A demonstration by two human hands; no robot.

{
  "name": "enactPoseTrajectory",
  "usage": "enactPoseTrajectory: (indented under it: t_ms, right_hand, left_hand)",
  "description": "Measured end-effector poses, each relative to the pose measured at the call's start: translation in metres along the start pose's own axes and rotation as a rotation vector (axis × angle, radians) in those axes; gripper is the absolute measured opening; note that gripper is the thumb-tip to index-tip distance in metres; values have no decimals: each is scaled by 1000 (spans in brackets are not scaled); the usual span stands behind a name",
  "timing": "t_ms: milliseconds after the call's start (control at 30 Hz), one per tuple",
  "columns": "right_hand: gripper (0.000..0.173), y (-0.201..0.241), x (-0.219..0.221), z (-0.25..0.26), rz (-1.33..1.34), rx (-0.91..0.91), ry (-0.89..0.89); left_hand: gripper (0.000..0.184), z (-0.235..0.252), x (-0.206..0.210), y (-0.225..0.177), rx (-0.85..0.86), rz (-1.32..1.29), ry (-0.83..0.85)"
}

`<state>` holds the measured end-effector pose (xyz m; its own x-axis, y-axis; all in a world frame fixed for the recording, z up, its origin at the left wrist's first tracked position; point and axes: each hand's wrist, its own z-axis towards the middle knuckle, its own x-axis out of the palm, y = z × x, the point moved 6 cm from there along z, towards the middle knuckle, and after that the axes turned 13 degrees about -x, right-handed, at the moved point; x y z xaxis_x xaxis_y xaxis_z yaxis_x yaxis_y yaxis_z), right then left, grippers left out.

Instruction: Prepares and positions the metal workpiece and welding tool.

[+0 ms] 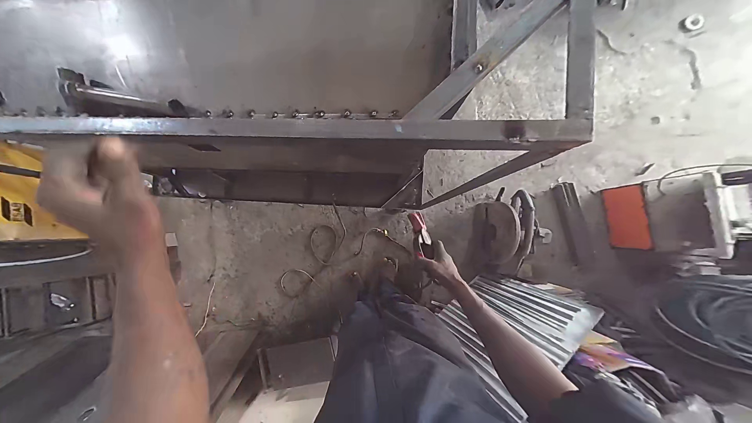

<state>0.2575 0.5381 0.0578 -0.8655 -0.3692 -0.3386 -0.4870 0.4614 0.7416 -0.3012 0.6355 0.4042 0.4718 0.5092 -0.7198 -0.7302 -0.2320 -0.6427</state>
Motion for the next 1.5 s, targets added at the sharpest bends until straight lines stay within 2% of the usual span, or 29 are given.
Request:
enactPoseTrajectory:
  t_ms: [33, 100, 167, 300, 367, 467, 633, 767, 867, 1033, 1133, 1267, 1400, 1500]
  right_hand:
    - [81, 8, 2, 8, -93, -6, -5]
    - [84, 25, 6, 26, -239, -44, 2]
    - [87, 35, 11, 40, -332, -68, -3]
    - [89, 50, 21, 56, -442, -89, -11]
    - [87, 53, 26, 62, -513, -82, 32]
    - [75, 58, 28, 71, -576, -43, 127]
    - [85, 74, 10, 67, -542, -106, 21]
    - [83, 67, 15, 73, -667, -38, 167]
    - [84, 77, 15, 73, -661, -51, 153]
    - [100, 92, 49, 63, -612, -55, 107]
    - [102, 92, 75, 76, -654, -64, 89]
    - [90, 93, 103, 92, -656, -121, 42]
    - [96, 87, 119, 108, -689, -77, 169]
    - [93, 85, 121, 101, -663, -66, 93]
  left_hand:
    - [55, 25, 16, -23, 65, 137, 56]
    - [64, 59, 51, -51, 62, 373, 179]
    - [74, 79, 76, -51, -13, 516, 256]
    - [90, 85, 83, -45, -113, 662, 435]
    - [88, 88, 86, -50, -131, 771, 522]
    - [78, 89, 88, -54, -156, 871, 623]
    - [76, 89, 92, -60, -146, 955, 706]
    - [72, 90, 97, -64, -129, 976, 785]
    - [87, 101, 100, -51, -121, 1006, 792]
    - [88, 97, 99, -52, -122, 957, 795]
    - [87, 97, 96, -52, -105, 938, 767]
    - [86, 97, 96, -52, -113, 950, 769]
    - [82, 93, 95, -58, -114, 917, 776]
    - [79, 92, 92, -61, -120, 918, 778]
